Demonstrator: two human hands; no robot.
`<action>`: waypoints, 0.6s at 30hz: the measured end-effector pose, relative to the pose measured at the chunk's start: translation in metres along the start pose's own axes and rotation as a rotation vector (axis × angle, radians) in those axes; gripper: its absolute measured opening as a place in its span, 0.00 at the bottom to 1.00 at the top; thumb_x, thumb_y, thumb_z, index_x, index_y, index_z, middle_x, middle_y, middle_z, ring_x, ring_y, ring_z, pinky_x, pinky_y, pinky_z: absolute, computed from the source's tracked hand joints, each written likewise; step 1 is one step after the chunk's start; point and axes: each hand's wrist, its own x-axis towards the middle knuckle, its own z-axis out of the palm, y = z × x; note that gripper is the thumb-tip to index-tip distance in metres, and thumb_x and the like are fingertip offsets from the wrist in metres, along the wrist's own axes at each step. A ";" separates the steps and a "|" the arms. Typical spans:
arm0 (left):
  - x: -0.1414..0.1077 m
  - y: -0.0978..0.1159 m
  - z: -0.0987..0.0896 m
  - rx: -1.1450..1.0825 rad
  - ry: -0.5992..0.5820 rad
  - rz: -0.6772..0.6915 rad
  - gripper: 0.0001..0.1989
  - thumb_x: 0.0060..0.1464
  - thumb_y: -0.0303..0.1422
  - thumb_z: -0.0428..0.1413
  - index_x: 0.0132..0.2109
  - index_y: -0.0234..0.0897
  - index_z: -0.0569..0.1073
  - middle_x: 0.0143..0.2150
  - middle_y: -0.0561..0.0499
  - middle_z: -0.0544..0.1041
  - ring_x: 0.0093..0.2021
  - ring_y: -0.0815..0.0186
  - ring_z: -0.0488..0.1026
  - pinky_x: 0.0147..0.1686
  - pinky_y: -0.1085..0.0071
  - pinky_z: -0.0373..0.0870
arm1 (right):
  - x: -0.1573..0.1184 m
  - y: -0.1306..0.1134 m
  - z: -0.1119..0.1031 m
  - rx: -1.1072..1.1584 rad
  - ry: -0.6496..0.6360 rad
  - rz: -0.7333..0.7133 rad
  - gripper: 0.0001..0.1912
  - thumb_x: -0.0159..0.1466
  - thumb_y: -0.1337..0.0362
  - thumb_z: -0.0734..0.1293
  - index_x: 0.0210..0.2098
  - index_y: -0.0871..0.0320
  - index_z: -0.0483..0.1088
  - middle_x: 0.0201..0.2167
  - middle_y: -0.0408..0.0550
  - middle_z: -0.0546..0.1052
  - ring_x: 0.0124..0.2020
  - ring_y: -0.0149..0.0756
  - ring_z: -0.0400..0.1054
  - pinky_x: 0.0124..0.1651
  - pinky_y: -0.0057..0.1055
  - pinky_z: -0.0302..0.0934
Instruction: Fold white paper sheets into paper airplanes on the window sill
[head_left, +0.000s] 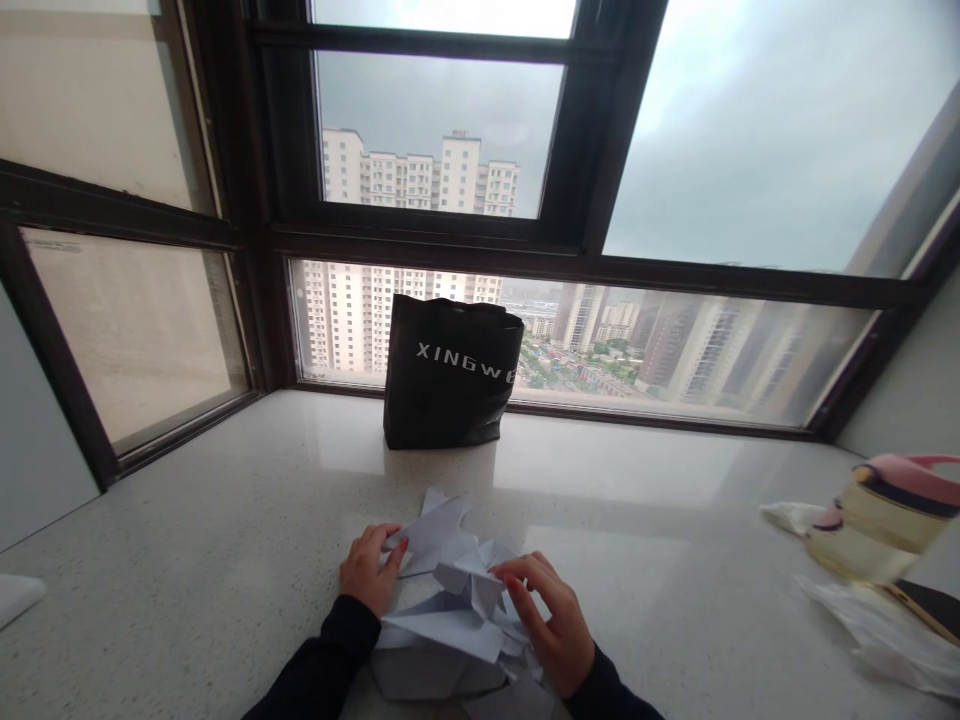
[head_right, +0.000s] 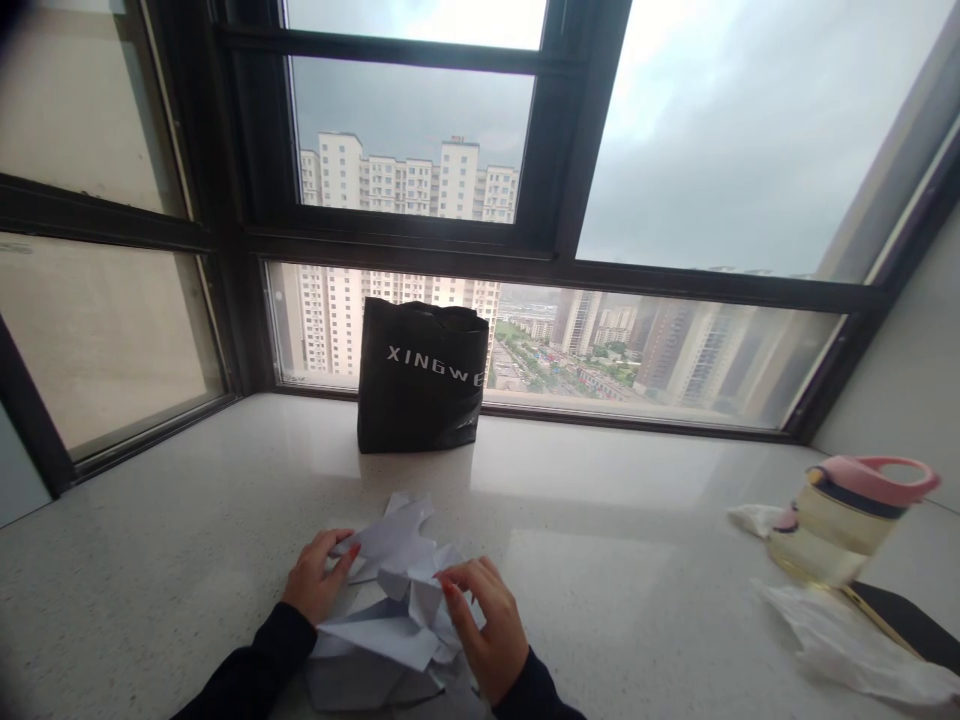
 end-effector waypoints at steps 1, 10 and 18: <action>0.001 -0.001 -0.002 -0.046 0.032 -0.003 0.12 0.49 0.36 0.44 0.38 0.36 0.67 0.34 0.48 0.72 0.36 0.62 0.68 0.37 0.66 0.64 | 0.000 0.000 0.001 -0.006 -0.010 0.012 0.14 0.61 0.62 0.53 0.28 0.57 0.68 0.23 0.46 0.72 0.26 0.35 0.64 0.29 0.29 0.58; -0.011 0.026 -0.014 -0.443 -0.050 0.115 0.16 0.49 0.38 0.44 0.41 0.34 0.67 0.26 0.51 0.73 0.27 0.65 0.70 0.32 0.69 0.66 | 0.004 -0.011 0.001 -0.023 -0.253 0.003 0.14 0.61 0.63 0.54 0.30 0.54 0.69 0.28 0.45 0.74 0.31 0.34 0.64 0.36 0.31 0.58; -0.015 0.031 -0.016 -0.151 -0.135 0.330 0.16 0.47 0.36 0.42 0.25 0.40 0.73 0.31 0.48 0.73 0.34 0.60 0.68 0.36 0.62 0.62 | 0.001 0.013 0.002 0.001 0.217 0.188 0.15 0.62 0.58 0.51 0.31 0.57 0.63 0.26 0.47 0.68 0.28 0.35 0.62 0.30 0.31 0.59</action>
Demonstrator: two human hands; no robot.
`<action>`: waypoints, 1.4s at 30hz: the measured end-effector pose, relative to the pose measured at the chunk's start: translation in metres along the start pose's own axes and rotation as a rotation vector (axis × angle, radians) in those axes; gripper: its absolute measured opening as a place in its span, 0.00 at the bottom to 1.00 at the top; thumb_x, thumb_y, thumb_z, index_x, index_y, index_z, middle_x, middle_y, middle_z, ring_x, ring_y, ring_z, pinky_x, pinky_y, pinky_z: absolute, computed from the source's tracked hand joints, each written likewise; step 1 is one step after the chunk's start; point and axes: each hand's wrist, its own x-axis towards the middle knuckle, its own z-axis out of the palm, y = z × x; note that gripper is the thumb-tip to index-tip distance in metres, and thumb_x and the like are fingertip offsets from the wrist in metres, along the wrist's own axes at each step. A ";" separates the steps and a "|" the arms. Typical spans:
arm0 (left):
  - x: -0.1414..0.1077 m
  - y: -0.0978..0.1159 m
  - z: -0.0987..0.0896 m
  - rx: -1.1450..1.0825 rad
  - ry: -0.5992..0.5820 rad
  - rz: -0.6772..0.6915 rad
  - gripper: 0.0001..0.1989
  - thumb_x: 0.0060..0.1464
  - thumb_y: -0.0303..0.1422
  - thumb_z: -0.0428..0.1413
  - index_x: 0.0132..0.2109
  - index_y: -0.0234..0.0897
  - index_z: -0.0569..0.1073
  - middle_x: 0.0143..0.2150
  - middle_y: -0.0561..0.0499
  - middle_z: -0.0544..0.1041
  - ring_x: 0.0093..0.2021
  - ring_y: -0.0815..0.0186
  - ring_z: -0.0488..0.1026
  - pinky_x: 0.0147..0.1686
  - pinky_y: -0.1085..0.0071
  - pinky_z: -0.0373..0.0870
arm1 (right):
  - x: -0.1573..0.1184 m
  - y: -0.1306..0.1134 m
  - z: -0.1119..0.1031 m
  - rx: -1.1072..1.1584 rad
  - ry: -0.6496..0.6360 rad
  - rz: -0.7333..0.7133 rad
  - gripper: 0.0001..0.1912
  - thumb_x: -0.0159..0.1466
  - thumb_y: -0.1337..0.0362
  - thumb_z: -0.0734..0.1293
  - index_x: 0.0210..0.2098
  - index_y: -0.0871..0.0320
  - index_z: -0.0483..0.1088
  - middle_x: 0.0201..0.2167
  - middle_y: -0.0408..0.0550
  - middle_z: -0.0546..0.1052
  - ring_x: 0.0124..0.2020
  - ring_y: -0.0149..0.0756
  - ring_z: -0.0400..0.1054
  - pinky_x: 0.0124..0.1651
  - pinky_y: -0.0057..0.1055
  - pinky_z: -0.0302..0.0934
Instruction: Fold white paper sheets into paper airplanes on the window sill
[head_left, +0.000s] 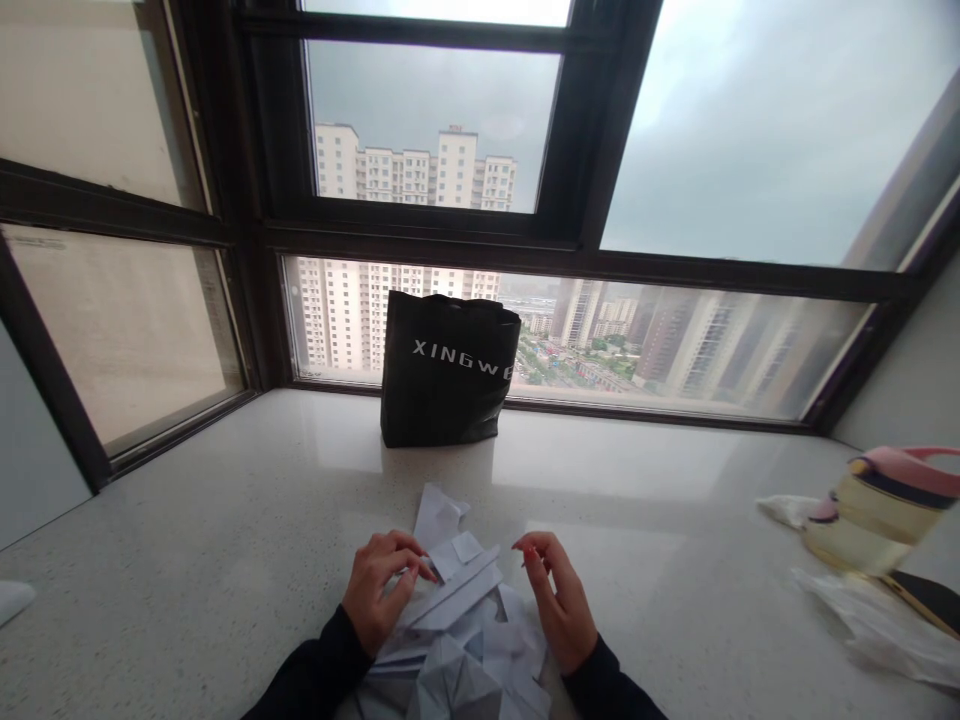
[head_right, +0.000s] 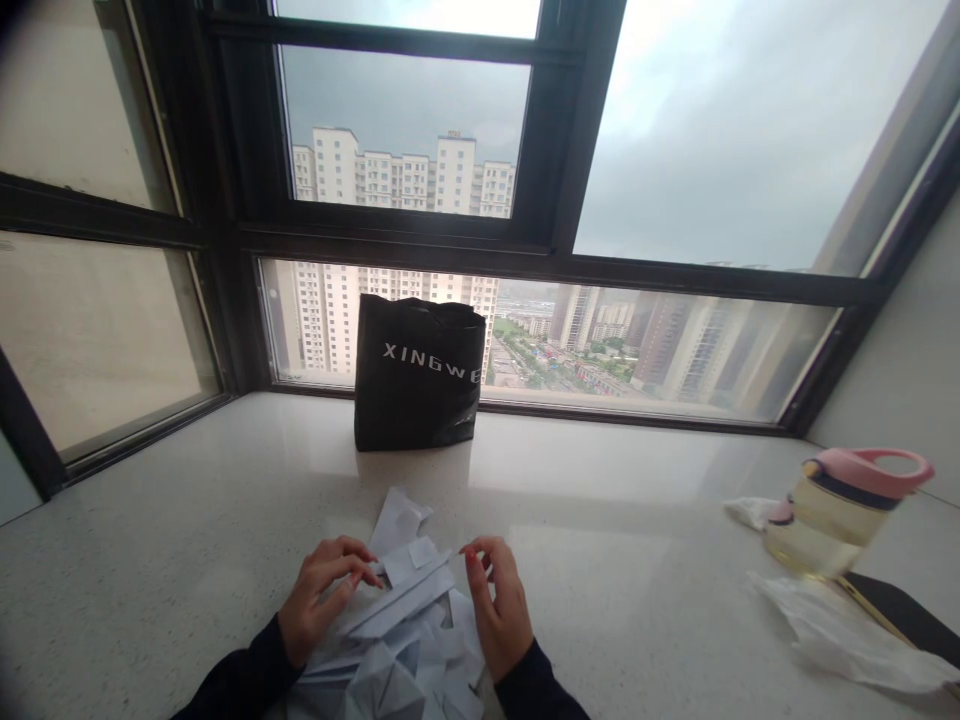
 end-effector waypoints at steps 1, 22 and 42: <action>0.000 -0.002 0.000 0.026 0.012 0.002 0.16 0.48 0.36 0.42 0.26 0.41 0.74 0.32 0.48 0.73 0.36 0.60 0.68 0.37 0.62 0.61 | 0.000 0.000 -0.001 0.009 0.021 0.022 0.14 0.61 0.57 0.51 0.34 0.58 0.63 0.29 0.48 0.68 0.29 0.35 0.63 0.30 0.31 0.60; -0.007 -0.022 0.029 0.307 -0.125 -0.008 0.16 0.46 0.32 0.48 0.44 0.46 0.68 0.50 0.50 0.68 0.48 0.58 0.64 0.49 0.47 0.48 | -0.013 0.005 0.013 -0.072 -0.487 -0.096 0.19 0.48 0.70 0.67 0.41 0.54 0.68 0.44 0.51 0.70 0.48 0.43 0.59 0.50 0.42 0.54; -0.003 0.011 -0.012 -0.230 0.099 0.088 0.13 0.48 0.27 0.42 0.30 0.36 0.71 0.31 0.47 0.74 0.34 0.63 0.70 0.35 0.66 0.66 | -0.006 0.018 0.009 -0.035 -0.250 -0.010 0.22 0.50 0.76 0.54 0.41 0.56 0.68 0.44 0.49 0.70 0.48 0.39 0.61 0.49 0.42 0.55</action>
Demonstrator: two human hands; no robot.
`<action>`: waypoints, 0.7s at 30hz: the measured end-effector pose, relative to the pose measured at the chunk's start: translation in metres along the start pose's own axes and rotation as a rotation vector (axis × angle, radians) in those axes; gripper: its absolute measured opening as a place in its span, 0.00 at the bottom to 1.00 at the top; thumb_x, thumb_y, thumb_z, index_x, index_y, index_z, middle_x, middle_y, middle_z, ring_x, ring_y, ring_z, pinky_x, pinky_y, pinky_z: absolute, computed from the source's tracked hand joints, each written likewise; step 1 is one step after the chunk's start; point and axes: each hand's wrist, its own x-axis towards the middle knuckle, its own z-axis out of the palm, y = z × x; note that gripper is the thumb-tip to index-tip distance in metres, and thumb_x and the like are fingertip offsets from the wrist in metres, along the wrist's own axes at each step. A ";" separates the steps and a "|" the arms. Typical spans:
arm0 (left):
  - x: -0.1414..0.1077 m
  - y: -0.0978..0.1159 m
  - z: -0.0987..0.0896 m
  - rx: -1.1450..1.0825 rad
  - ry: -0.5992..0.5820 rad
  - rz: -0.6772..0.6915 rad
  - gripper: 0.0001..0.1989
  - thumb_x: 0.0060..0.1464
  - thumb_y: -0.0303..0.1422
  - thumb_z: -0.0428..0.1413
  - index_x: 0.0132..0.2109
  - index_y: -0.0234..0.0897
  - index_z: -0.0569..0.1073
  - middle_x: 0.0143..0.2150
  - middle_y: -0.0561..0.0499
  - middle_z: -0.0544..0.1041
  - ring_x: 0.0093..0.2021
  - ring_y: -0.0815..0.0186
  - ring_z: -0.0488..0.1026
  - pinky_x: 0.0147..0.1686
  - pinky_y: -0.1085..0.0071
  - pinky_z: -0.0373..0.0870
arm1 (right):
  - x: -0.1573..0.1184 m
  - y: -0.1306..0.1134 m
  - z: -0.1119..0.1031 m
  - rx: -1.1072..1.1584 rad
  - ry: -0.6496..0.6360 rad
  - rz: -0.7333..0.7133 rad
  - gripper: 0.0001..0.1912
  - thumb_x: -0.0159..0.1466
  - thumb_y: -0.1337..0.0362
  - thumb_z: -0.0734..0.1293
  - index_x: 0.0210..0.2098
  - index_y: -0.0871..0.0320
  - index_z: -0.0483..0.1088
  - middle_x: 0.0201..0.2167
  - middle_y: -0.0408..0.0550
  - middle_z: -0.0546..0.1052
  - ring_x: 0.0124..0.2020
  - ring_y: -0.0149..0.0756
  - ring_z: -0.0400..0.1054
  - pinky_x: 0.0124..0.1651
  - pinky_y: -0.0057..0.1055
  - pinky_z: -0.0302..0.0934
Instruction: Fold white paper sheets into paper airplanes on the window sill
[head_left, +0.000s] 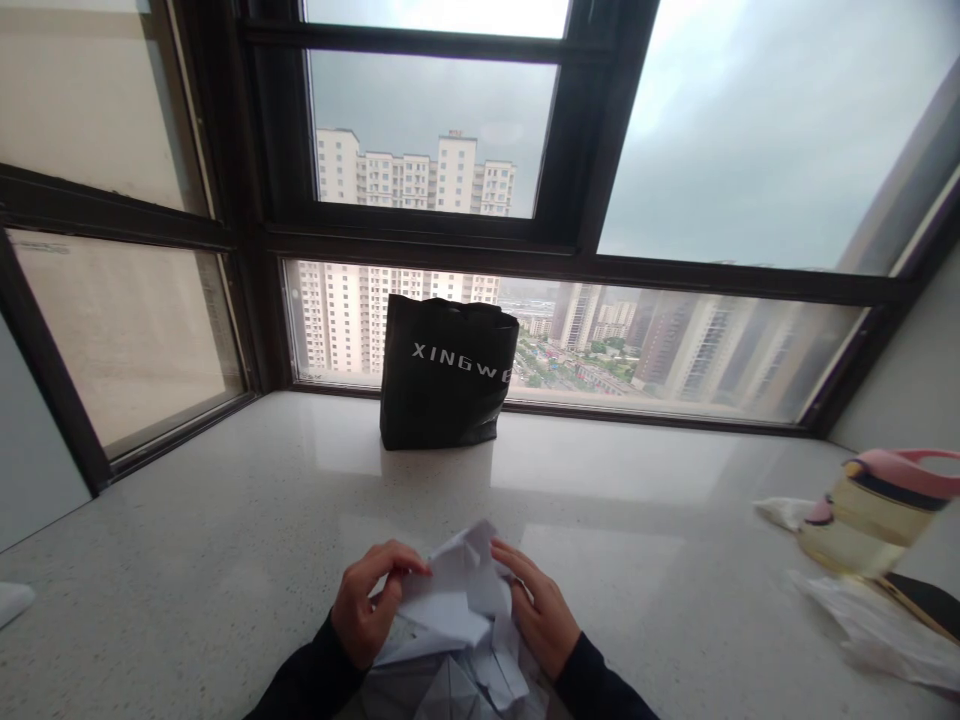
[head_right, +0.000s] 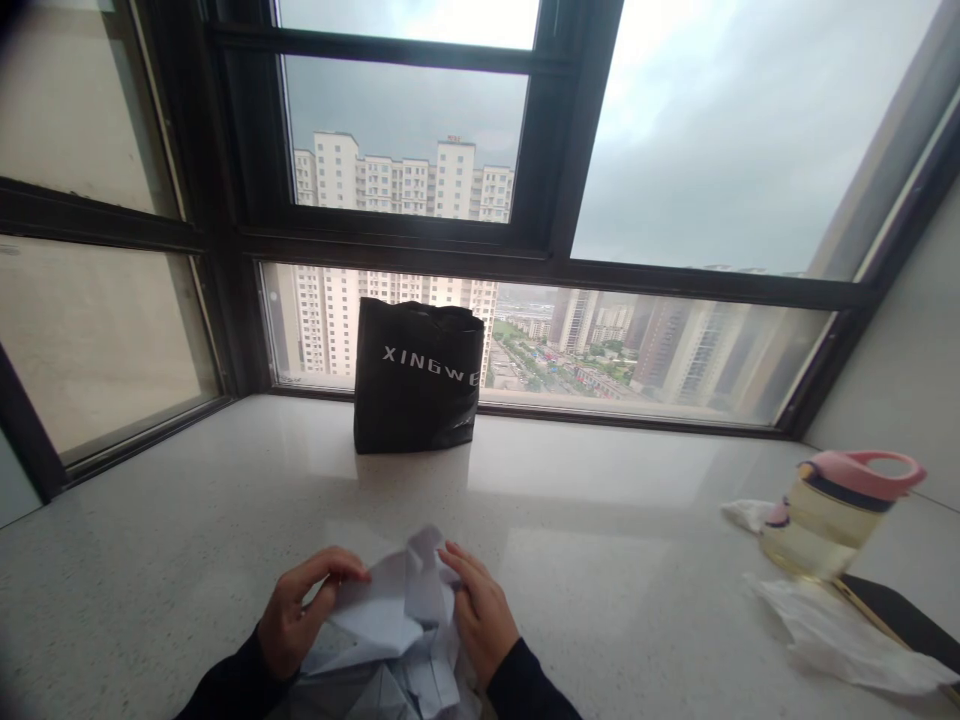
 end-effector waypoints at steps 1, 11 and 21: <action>0.001 0.002 0.001 0.022 -0.023 0.012 0.12 0.47 0.27 0.42 0.27 0.37 0.70 0.29 0.47 0.74 0.33 0.63 0.70 0.34 0.66 0.66 | 0.001 0.000 -0.002 -0.020 0.034 0.010 0.24 0.48 0.77 0.53 0.40 0.55 0.68 0.44 0.48 0.70 0.47 0.39 0.61 0.49 0.42 0.55; -0.032 0.010 0.058 0.376 -0.150 0.670 0.13 0.56 0.32 0.40 0.44 0.48 0.66 0.35 0.57 0.76 0.38 0.72 0.69 0.45 0.74 0.57 | 0.002 -0.005 -0.004 -0.136 0.030 0.103 0.22 0.40 0.79 0.52 0.30 0.57 0.68 0.25 0.46 0.69 0.24 0.35 0.63 0.28 0.31 0.60; -0.024 0.004 0.032 0.748 -0.437 0.446 0.23 0.46 0.43 0.49 0.50 0.43 0.60 0.53 0.53 0.63 0.49 0.57 0.59 0.52 0.46 0.25 | 0.002 -0.012 -0.005 0.079 -0.013 0.148 0.20 0.46 0.77 0.53 0.35 0.59 0.65 0.28 0.45 0.70 0.29 0.33 0.66 0.31 0.28 0.60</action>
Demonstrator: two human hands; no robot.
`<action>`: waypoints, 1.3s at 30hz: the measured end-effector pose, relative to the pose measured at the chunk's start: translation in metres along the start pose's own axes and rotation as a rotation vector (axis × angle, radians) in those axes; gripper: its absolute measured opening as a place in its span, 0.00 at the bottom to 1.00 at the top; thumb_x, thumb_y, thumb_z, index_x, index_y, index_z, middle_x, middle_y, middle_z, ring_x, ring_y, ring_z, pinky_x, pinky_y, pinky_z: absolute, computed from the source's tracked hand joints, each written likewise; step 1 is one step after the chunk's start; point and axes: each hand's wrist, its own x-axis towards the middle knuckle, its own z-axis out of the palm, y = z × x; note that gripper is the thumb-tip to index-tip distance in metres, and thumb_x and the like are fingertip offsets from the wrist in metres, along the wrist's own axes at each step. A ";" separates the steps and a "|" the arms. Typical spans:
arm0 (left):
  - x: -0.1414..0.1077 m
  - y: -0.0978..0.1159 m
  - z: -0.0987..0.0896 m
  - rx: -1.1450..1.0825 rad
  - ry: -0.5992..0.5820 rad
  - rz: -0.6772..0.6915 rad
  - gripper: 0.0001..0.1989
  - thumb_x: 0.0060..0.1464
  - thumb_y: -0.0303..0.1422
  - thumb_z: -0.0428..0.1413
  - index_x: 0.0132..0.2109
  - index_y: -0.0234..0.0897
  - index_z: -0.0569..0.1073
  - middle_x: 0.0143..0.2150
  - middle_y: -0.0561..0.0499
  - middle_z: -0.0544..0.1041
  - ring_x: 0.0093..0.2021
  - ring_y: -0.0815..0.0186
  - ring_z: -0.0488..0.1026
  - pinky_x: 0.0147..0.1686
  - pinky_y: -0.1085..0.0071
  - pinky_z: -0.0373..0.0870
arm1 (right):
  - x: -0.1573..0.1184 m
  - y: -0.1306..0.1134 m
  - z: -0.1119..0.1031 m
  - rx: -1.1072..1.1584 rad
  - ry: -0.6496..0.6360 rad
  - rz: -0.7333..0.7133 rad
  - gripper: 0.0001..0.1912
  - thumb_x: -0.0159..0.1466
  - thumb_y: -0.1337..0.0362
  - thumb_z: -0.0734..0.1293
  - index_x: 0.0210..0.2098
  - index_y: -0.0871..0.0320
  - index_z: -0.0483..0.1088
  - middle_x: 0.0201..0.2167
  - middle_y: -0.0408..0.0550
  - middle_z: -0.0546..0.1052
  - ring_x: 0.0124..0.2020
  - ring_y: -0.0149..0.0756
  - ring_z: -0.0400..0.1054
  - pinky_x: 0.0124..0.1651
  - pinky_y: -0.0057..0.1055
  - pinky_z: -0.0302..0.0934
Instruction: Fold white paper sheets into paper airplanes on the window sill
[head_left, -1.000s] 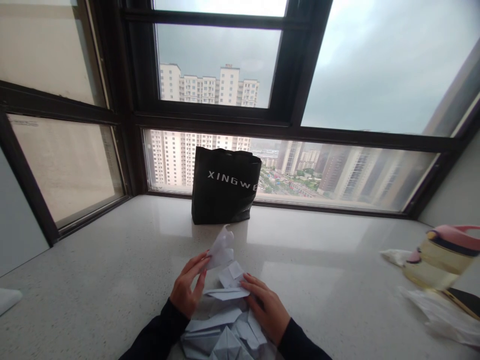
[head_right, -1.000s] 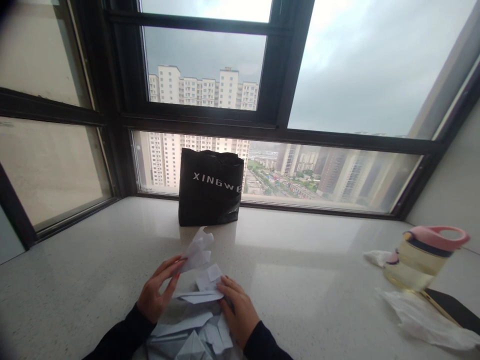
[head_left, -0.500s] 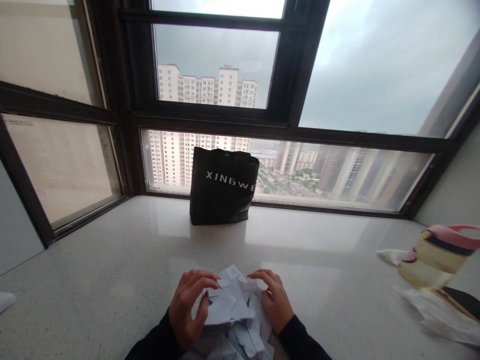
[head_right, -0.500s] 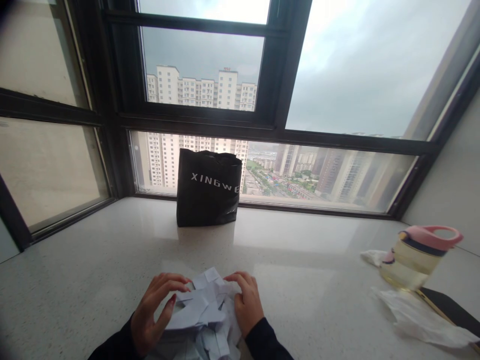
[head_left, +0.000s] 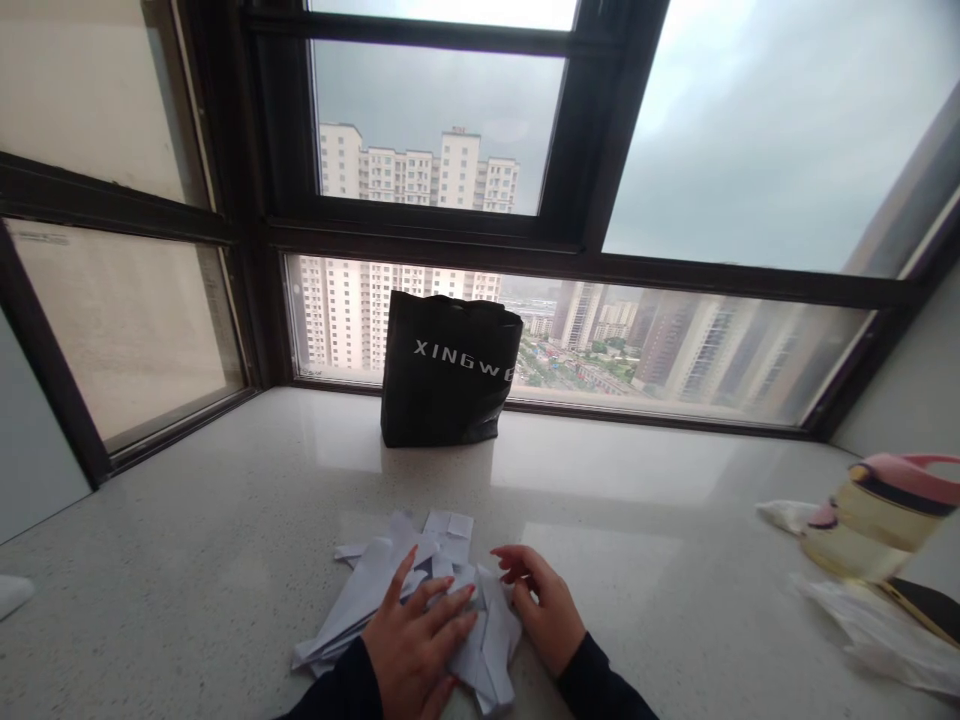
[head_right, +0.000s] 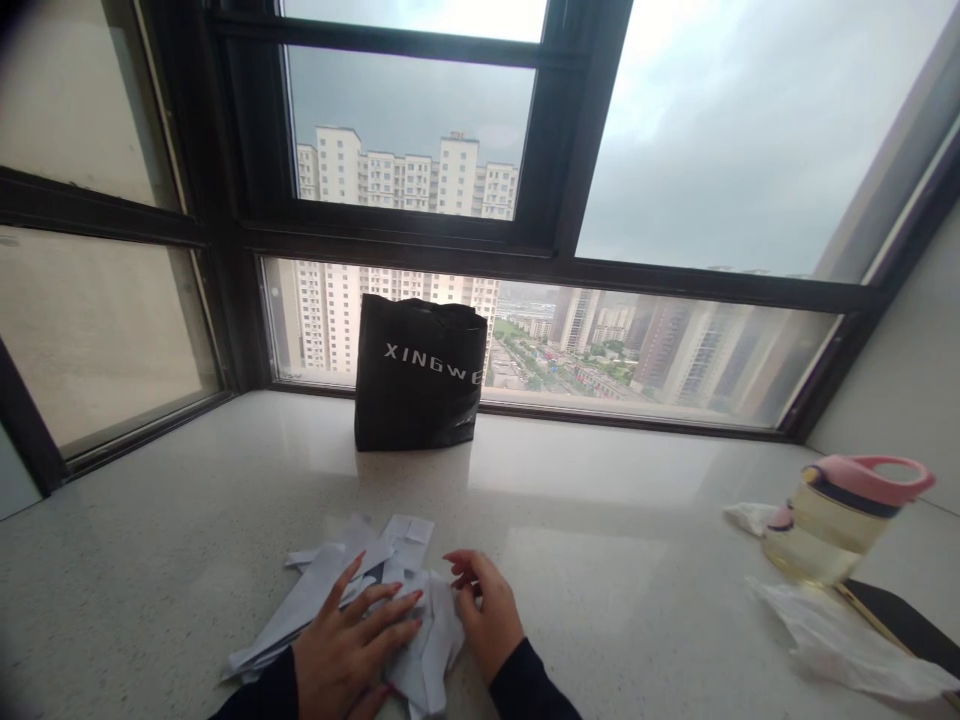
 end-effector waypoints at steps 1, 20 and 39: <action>0.001 0.001 -0.006 -0.005 -0.011 -0.007 0.24 0.46 0.42 0.49 0.51 0.42 0.59 0.54 0.53 0.63 0.51 0.57 0.57 0.51 0.46 0.24 | 0.001 0.003 -0.001 -0.001 0.034 0.010 0.20 0.45 0.77 0.53 0.34 0.58 0.65 0.29 0.46 0.69 0.29 0.33 0.66 0.31 0.28 0.61; -0.005 -0.030 0.022 0.101 0.029 -0.177 0.16 0.50 0.34 0.46 0.48 0.44 0.62 0.49 0.54 0.68 0.51 0.60 0.57 0.52 0.53 0.20 | 0.000 -0.004 0.000 0.073 -0.114 0.013 0.16 0.51 0.74 0.55 0.37 0.59 0.65 0.30 0.47 0.71 0.27 0.32 0.66 0.29 0.28 0.60; -0.008 -0.041 0.021 0.158 0.072 -0.226 0.20 0.54 0.35 0.40 0.54 0.34 0.58 0.55 0.47 0.61 0.54 0.61 0.55 0.51 0.60 0.52 | -0.009 0.002 0.009 -0.248 -0.276 -0.198 0.23 0.52 0.69 0.60 0.49 0.59 0.60 0.51 0.54 0.63 0.54 0.42 0.50 0.53 0.43 0.48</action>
